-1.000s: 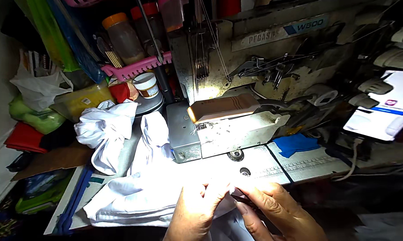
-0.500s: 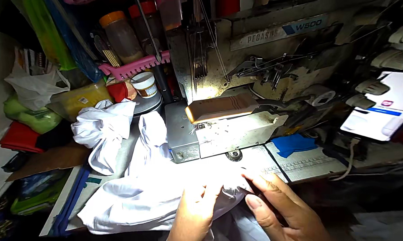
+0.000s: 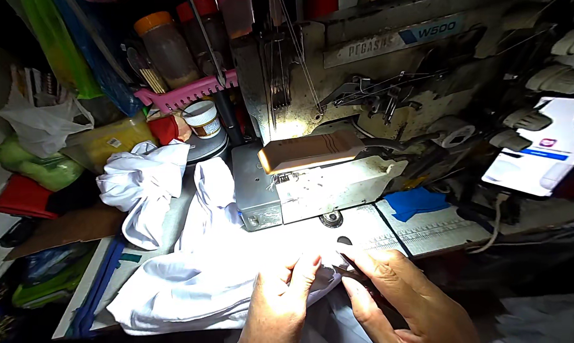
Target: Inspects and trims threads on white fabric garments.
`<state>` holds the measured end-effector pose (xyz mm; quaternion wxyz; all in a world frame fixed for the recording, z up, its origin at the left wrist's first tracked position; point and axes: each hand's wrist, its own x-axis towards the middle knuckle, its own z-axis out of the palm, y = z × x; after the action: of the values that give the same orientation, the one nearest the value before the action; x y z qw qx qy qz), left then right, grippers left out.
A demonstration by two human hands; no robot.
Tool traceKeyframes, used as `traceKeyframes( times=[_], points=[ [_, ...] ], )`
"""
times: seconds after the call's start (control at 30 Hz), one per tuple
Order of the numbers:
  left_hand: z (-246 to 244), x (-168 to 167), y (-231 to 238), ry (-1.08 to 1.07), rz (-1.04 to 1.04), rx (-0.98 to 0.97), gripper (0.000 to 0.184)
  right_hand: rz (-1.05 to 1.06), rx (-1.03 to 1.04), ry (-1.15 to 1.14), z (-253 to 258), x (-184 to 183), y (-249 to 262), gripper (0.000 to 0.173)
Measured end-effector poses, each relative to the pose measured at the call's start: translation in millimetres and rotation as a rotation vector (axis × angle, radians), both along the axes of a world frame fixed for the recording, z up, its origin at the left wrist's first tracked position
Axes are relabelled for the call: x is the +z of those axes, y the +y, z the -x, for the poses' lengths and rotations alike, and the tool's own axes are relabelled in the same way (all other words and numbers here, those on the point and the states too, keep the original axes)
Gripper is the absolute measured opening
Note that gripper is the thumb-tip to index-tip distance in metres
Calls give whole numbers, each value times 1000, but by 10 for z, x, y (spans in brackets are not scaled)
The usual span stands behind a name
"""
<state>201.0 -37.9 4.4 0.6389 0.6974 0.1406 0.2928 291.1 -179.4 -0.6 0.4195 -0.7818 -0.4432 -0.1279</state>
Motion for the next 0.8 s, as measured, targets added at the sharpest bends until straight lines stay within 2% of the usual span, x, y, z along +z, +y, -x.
traceKeyframes(
  times=[0.3, 0.5, 0.63, 0.8],
  points=[
    [10, -8, -44, 0, -57, 32, 23, 8, -40, -16, 37, 5, 26, 24],
    [1, -30, -51, 22, 33, 1, 23, -91, 12, 42, 44, -96, 64, 24],
    [-16, -49, -21, 6, 93, -3, 23, -84, 37, 58, 38, -99, 46, 25],
    [-29, -51, -30, -14, 67, 11, 23, -44, 6, 43, 48, -58, 21, 26]
  ],
)
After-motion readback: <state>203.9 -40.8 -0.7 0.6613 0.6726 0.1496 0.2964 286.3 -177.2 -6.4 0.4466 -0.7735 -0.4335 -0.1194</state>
